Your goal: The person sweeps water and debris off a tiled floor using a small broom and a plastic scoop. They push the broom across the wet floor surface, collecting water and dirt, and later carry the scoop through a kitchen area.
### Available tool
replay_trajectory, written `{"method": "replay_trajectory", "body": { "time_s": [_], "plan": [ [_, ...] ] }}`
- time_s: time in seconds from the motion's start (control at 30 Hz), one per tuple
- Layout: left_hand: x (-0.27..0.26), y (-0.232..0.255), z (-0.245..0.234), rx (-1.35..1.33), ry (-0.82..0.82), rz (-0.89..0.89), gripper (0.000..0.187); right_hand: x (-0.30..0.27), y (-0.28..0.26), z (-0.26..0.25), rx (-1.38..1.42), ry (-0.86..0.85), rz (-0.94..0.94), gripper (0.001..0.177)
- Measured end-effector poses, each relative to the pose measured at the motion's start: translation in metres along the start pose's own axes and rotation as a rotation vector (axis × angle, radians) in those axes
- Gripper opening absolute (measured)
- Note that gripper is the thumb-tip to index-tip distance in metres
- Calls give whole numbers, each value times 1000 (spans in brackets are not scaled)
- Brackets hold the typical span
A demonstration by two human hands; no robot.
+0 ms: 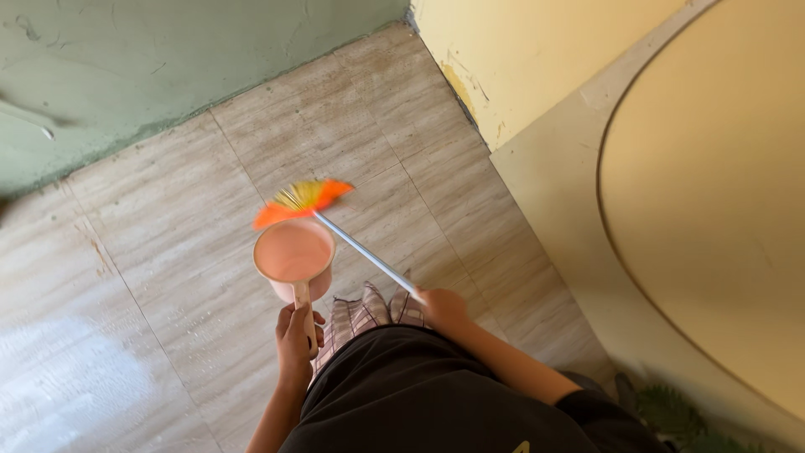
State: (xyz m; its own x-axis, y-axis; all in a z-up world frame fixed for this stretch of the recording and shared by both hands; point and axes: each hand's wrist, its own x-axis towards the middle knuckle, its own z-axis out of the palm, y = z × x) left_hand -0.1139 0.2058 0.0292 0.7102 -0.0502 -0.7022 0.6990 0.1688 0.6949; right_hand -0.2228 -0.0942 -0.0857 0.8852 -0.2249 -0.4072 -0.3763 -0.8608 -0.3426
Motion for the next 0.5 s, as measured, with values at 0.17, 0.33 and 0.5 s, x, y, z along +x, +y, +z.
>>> {"method": "replay_trajectory", "body": {
  "time_s": [0.17, 0.33, 0.5],
  "plan": [
    [-26, -46, 19, -40, 64, -24, 26, 39, -5, 2, -73, -119, -126, 58],
    [-44, -83, 40, -26, 67, -58, 29, 17, 23, -73, -184, -362, -91, 58],
    [-62, -105, 57, -58, 99, -59, 31, -56, 104, -143, -251, -268, -209, 58]
  ]
}}
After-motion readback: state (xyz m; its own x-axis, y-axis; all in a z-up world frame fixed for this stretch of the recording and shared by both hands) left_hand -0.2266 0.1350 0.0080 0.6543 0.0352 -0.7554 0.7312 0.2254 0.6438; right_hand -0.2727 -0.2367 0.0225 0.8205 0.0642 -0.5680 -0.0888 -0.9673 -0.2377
